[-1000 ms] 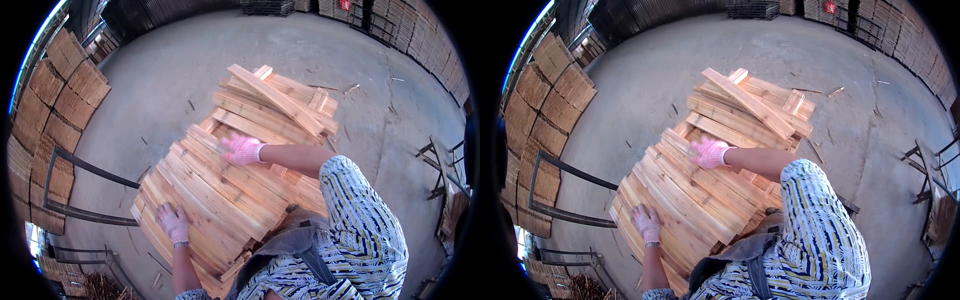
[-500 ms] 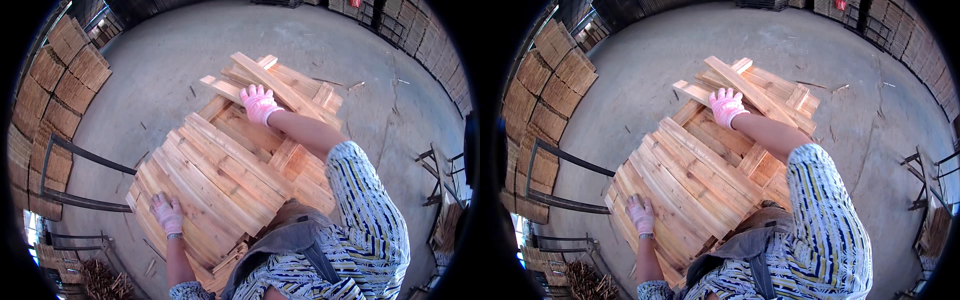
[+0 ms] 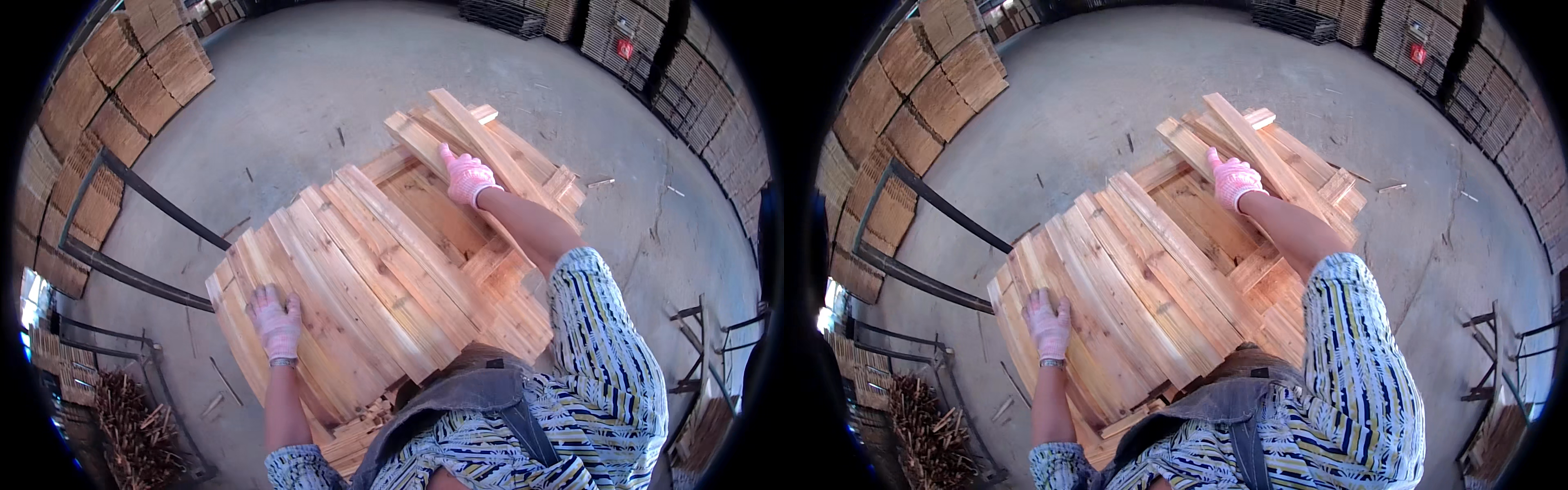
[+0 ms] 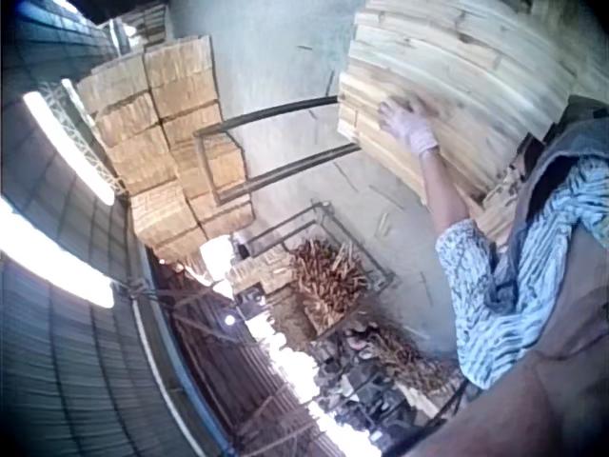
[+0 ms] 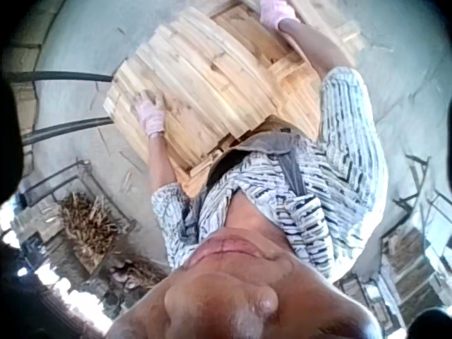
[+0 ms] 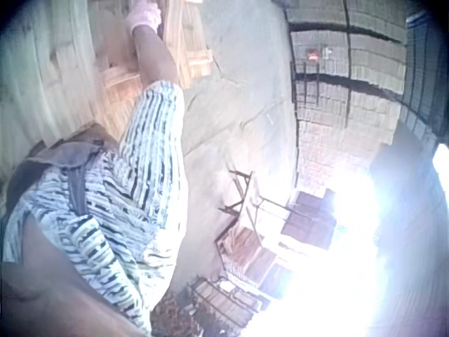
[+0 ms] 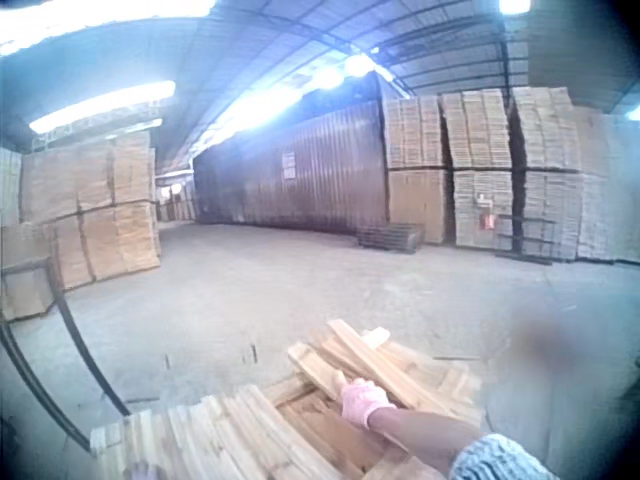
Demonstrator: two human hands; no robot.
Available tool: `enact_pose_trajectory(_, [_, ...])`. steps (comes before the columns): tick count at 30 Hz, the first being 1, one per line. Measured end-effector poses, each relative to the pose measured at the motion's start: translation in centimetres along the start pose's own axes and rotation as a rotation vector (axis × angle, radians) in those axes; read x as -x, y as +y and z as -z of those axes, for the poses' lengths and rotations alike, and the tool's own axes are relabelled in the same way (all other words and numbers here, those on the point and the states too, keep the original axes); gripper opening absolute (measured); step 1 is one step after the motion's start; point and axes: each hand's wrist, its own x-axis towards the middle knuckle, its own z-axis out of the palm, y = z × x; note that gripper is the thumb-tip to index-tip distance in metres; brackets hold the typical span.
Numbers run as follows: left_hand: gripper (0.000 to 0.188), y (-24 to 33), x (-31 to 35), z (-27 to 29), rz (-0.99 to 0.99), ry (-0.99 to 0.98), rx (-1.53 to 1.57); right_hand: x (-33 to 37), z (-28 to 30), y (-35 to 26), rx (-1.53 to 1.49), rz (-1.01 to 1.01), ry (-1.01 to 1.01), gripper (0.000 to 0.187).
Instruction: The person repeatedly picks up bundles of wooden planks from a large pile and stacks them onto a metal rack. They align the planks by hand to form neat, growing stacks on the rack throughout the clip.
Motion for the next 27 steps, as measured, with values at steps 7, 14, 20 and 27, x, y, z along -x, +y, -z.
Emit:
enact_pose_trajectory(7, [0.058,-0.1,-0.4,-1.0,0.007,0.041,-0.098,2.9,-4.0,-5.2,-0.202,0.178,-0.178,0.081])
enact_pose_trajectory(14, [0.058,0.6,-0.5,-0.5,0.006,0.030,-0.031,3.4,-2.9,-3.4,-0.412,0.262,-0.243,0.083])
enact_pose_trajectory(20, [0.059,-1.0,0.0,-1.2,0.010,0.068,-0.064,1.0,7.2,3.1,-0.318,0.167,-0.017,0.072])
enact_pose_trajectory(27, [0.058,-0.5,0.0,-1.4,-0.004,0.099,-0.071,-0.9,3.7,10.1,-0.128,0.016,0.015,0.078])
